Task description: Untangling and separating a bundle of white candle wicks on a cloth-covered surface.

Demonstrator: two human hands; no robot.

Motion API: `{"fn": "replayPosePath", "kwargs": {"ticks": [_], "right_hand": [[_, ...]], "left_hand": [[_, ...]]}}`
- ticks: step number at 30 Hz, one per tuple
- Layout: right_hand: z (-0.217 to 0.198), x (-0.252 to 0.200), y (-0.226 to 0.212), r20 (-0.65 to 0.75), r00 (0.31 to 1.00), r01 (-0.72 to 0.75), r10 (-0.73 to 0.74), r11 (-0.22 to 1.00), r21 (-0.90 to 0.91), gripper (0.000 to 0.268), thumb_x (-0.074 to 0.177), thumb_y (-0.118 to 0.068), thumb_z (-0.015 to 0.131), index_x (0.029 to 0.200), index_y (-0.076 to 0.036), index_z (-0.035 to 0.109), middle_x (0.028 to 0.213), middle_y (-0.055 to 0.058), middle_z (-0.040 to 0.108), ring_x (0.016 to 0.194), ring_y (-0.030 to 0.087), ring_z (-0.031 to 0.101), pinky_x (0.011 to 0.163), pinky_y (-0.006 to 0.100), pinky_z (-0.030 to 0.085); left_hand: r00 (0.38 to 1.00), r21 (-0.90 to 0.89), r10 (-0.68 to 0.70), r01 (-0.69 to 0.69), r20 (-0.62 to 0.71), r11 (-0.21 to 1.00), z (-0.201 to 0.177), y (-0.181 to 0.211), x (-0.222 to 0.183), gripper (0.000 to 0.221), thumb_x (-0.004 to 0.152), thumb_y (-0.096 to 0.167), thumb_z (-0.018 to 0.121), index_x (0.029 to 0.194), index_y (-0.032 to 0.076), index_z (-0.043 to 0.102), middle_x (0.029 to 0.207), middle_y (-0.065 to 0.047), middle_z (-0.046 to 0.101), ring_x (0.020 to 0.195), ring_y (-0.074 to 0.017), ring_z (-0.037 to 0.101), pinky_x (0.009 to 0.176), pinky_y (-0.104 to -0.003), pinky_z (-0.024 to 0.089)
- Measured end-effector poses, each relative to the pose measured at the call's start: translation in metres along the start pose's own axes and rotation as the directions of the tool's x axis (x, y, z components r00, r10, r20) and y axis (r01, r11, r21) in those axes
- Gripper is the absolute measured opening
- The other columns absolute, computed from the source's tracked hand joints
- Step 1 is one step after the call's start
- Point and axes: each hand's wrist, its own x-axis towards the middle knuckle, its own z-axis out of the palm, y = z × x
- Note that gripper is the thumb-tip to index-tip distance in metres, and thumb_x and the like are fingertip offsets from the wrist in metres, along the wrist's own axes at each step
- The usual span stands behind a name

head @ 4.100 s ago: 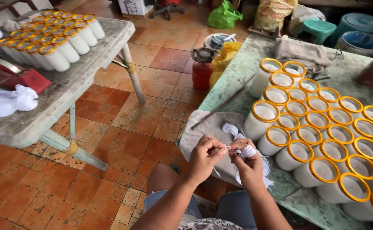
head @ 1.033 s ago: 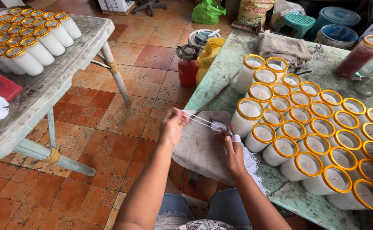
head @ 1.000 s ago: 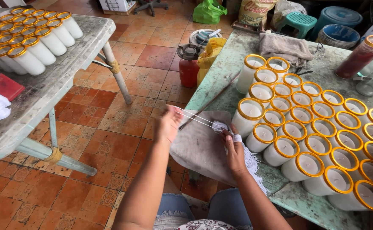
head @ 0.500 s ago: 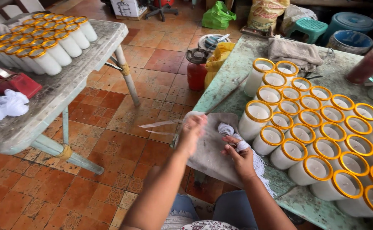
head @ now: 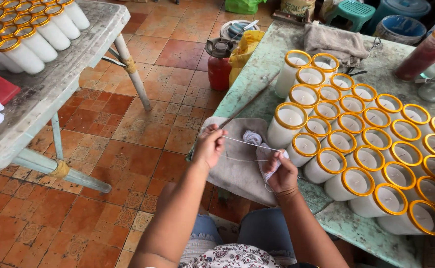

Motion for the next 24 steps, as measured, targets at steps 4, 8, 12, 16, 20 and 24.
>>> {"fn": "replayPosePath", "kwargs": {"ticks": [4,8,12,16,20,24], "right_hand": [[-0.008,-0.004,-0.010,0.196,0.980,-0.100,0.046,0.957,0.274,0.014,0.101,-0.023,0.057,0.104,-0.016,0.068,0.063,-0.007,0.044,0.047,0.003,0.043,0.050,0.020,0.039],[-0.010,-0.004,-0.010,0.409,0.913,-0.203,0.011,0.880,0.429,0.014,0.098,-0.026,0.060,0.102,-0.018,0.071,0.052,-0.008,0.050,0.036,0.001,0.047,0.037,0.017,0.040],[0.003,-0.005,-0.013,0.502,0.865,-0.250,-0.010,0.858,0.448,0.012,0.094,-0.023,0.065,0.101,-0.018,0.073,0.049,-0.007,0.055,0.035,0.002,0.054,0.037,0.016,0.046],[-0.001,-0.003,-0.012,0.486,0.874,-0.240,-0.009,0.861,0.448,0.012,0.094,-0.024,0.066,0.101,-0.019,0.073,0.049,-0.008,0.056,0.036,0.002,0.055,0.037,0.015,0.047],[-0.001,-0.004,-0.011,0.473,0.881,-0.229,-0.011,0.864,0.448,0.012,0.093,-0.025,0.067,0.101,-0.019,0.073,0.049,-0.008,0.055,0.037,0.002,0.055,0.039,0.016,0.048],[0.001,-0.005,-0.011,0.467,0.884,-0.215,-0.023,0.867,0.450,0.012,0.092,-0.024,0.067,0.102,-0.020,0.074,0.053,-0.007,0.057,0.041,0.003,0.057,0.043,0.017,0.050]], "left_hand": [[0.996,0.170,0.018,-0.004,-0.084,0.985,-0.044,0.019,0.009,0.024,0.092,0.003,0.066,0.105,0.023,0.059,0.087,-0.007,0.078,0.062,-0.0082,0.066,0.046,-0.015,0.046],[0.988,0.657,0.136,-0.051,-0.079,0.752,-0.052,0.037,-0.018,0.028,0.093,-0.002,0.058,0.114,0.013,0.072,0.109,-0.014,0.072,0.080,-0.0237,0.078,0.060,-0.030,0.065],[0.889,0.961,0.406,-0.264,0.209,0.083,-0.065,0.025,-0.028,0.023,0.090,0.013,0.071,0.108,0.025,0.079,0.092,-0.002,0.069,0.087,-0.0217,0.074,0.069,-0.031,0.063],[0.888,0.951,0.341,-0.291,0.308,-0.100,-0.070,-0.003,-0.005,0.010,0.091,0.030,0.075,0.101,0.032,0.076,0.091,0.004,0.067,0.088,-0.0220,0.074,0.074,-0.036,0.063],[0.924,0.947,0.233,-0.263,0.303,-0.186,-0.033,0.003,-0.011,0.010,0.093,0.030,0.071,0.102,0.029,0.076,0.095,0.002,0.065,0.092,-0.0257,0.074,0.076,-0.040,0.063],[0.938,0.945,0.211,-0.224,0.276,-0.239,-0.017,-0.002,-0.013,0.006,0.091,0.028,0.072,0.097,0.027,0.073,0.098,-0.002,0.063,0.099,-0.0314,0.071,0.083,-0.047,0.063]]}}
